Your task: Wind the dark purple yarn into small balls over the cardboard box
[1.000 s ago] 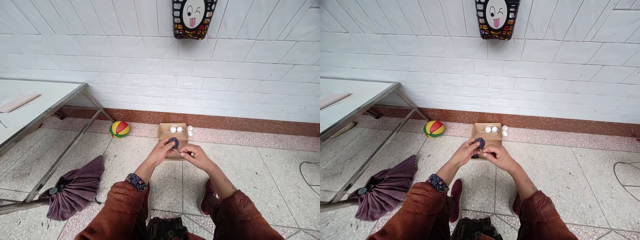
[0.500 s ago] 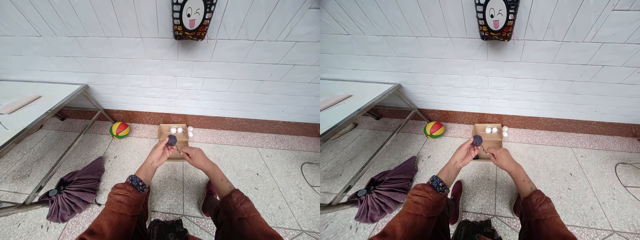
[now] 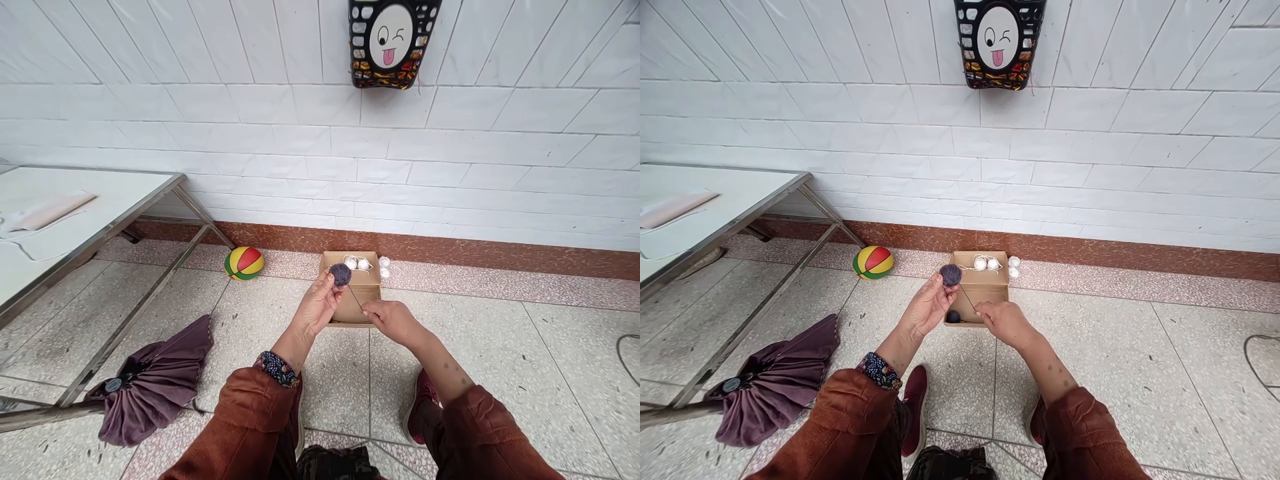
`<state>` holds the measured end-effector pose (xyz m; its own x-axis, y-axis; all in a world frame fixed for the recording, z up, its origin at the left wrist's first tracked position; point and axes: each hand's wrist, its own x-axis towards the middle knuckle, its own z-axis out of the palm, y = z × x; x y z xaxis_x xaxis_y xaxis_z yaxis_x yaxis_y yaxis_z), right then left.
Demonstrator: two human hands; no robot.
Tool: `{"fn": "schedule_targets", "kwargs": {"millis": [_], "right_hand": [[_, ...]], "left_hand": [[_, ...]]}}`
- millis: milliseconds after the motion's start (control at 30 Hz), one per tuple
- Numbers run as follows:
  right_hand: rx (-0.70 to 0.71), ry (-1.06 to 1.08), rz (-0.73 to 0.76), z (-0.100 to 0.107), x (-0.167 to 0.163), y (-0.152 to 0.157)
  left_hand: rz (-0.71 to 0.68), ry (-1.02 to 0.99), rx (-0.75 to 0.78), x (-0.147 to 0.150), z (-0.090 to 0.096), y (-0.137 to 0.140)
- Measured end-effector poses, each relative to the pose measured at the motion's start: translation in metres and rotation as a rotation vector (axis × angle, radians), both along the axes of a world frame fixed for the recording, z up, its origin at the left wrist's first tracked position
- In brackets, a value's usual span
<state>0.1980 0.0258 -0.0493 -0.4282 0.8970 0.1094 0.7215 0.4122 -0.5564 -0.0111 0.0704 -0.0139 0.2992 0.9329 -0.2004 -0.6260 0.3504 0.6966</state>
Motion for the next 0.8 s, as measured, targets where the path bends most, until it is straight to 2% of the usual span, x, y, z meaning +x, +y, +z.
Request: {"fn": "schedule_targets", "kwargs": {"millis": [67,167,267,333,433,567,667,800], "right_hand": [[0.019,0.034,0.018,0.003,0.000,-0.001],[0.014,0.107,0.122,0.017,-0.004,-0.006],[-0.008,0.310,0.173,0.036,-0.008,-0.010],[0.011,0.451,0.109,0.046,-0.007,-0.011],[0.092,0.574,-0.075,0.051,0.001,-0.008],[0.127,0.633,-0.305,0.047,0.013,0.000],[0.062,0.631,-0.373,0.040,0.015,0.005],[-0.052,0.580,-0.318,0.028,0.005,0.006]], "left_hand": [[0.039,0.059,0.023,0.000,-0.002,0.002],[0.104,0.218,0.073,0.001,-0.002,0.006],[0.142,0.378,0.139,0.004,-0.003,0.007],[0.099,0.451,0.201,0.006,-0.004,0.005],[-0.030,0.515,0.259,0.011,-0.005,-0.002],[-0.264,0.489,0.278,0.018,-0.003,-0.013],[-0.432,0.354,0.287,0.021,0.002,-0.020],[-0.425,0.175,0.271,0.024,0.008,-0.024]]}}
